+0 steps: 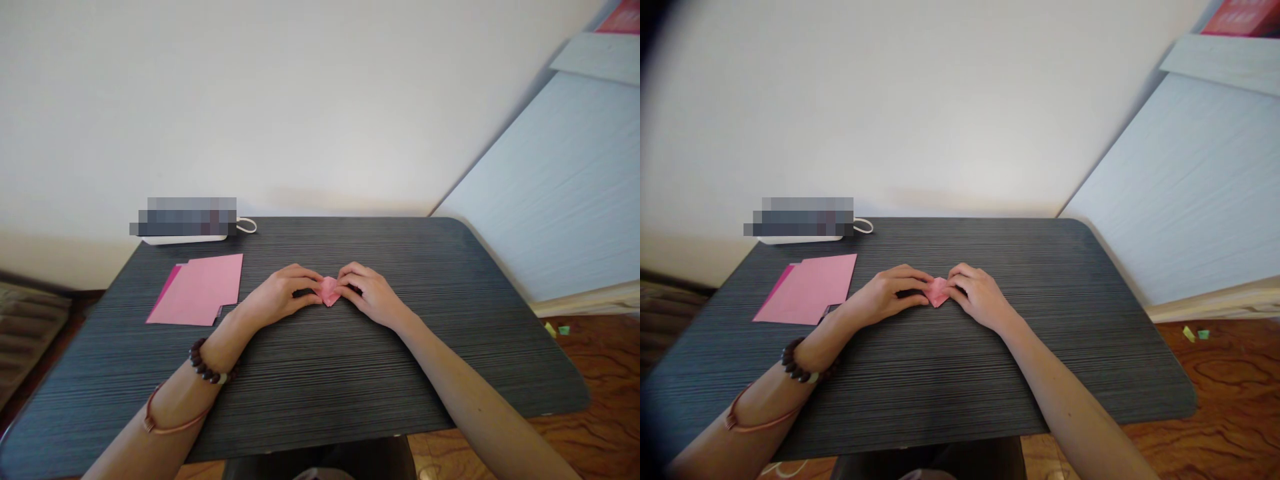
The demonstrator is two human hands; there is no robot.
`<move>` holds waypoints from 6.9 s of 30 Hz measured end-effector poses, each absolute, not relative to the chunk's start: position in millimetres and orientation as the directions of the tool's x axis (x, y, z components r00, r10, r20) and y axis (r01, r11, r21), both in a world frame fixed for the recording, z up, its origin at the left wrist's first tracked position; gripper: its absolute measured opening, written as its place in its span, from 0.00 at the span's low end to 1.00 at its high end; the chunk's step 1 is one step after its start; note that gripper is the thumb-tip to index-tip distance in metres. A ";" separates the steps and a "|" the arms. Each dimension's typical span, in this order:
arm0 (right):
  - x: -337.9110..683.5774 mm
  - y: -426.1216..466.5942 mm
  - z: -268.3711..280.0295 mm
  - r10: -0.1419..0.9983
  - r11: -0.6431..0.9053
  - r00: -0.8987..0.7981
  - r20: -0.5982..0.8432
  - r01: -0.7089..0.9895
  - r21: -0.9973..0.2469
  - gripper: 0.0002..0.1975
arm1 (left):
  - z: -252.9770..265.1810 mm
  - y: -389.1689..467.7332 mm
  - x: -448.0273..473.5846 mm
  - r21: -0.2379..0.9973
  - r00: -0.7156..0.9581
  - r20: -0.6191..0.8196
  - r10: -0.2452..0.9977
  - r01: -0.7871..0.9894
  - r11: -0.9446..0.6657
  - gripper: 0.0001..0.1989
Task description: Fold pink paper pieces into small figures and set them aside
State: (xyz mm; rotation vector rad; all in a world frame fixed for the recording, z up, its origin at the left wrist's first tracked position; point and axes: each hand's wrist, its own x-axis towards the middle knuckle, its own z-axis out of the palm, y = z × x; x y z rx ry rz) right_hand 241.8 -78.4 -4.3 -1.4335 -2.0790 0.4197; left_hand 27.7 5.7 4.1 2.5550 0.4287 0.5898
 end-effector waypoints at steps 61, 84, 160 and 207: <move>235.6 -91.0 -6.8 0.855 0.448 -0.290 0.430 0.832 -0.329 0.11 | 3.3 -4.6 32.7 0.338 0.846 0.385 0.368 0.242 -0.910 0.10; 241.3 -82.0 -6.5 0.937 0.333 -0.204 0.282 0.766 -0.550 0.09 | 3.9 -14.0 36.8 0.282 0.814 0.358 0.456 0.372 -0.885 0.10; 224.4 -81.9 -0.4 0.984 0.003 0.045 0.173 0.964 -0.265 0.20 | 2.9 -22.9 51.0 0.270 0.611 0.256 0.749 0.698 -0.663 0.13; 227.1 -86.8 2.2 0.985 0.097 -0.021 0.168 0.885 -0.456 0.08 | 4.8 -21.4 49.0 0.289 0.652 0.292 0.699 0.637 -0.715 0.14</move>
